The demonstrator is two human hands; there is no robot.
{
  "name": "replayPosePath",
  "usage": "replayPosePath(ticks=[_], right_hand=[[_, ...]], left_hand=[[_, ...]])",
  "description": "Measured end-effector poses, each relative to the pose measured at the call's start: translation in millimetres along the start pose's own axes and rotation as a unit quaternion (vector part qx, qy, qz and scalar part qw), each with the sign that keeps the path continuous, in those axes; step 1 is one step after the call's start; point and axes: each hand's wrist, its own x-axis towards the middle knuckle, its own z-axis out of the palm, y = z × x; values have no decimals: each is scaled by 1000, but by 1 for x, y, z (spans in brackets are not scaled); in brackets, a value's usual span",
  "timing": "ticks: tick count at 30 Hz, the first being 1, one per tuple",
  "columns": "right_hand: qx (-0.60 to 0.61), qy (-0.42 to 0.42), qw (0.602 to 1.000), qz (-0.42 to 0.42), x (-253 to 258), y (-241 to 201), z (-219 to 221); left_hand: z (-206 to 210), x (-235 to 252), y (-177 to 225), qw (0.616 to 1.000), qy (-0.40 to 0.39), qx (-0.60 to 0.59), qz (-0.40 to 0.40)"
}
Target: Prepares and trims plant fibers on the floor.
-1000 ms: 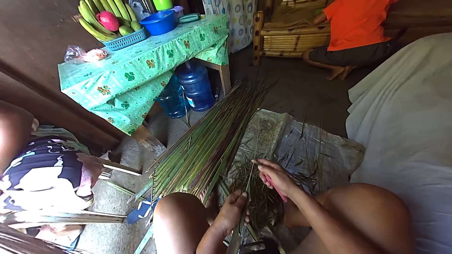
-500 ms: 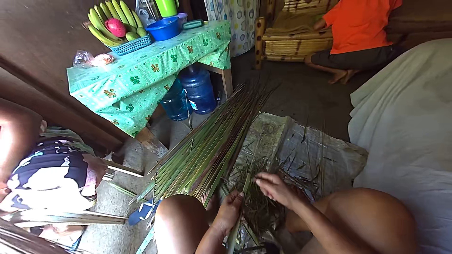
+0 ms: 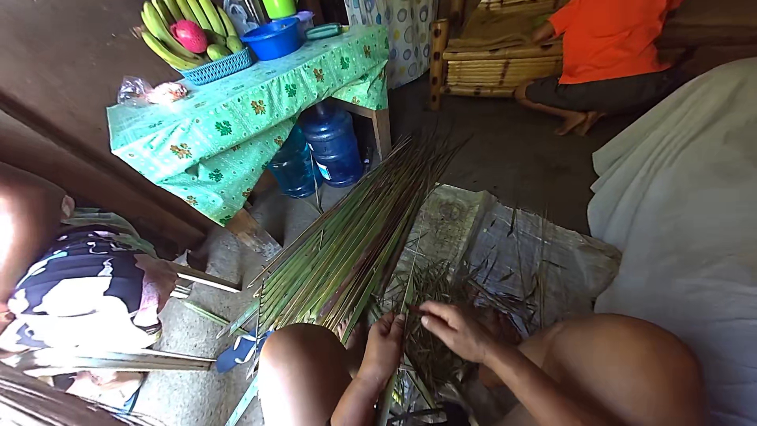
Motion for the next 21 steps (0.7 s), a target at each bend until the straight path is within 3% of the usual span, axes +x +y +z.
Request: replayPosePath(ticks=[5,10,14,17,21], right_hand=[[-50,31,998,-30,1,-1,12],[-16,100,993,53,19,25,-14],[63,29,997,26,6,5,-7],[36,-36,999,-14,-4,-10,10],[-26,16,998,-50,1,6,14]], left_hand=[[1,2,-7,999,13,31,30],[2,1,-10,999,3,23,39],[-1,4,-14,998,13,29,60],[-1,4,-13,997,2,27,72],[3,0,-8,999,-22,-3,47]])
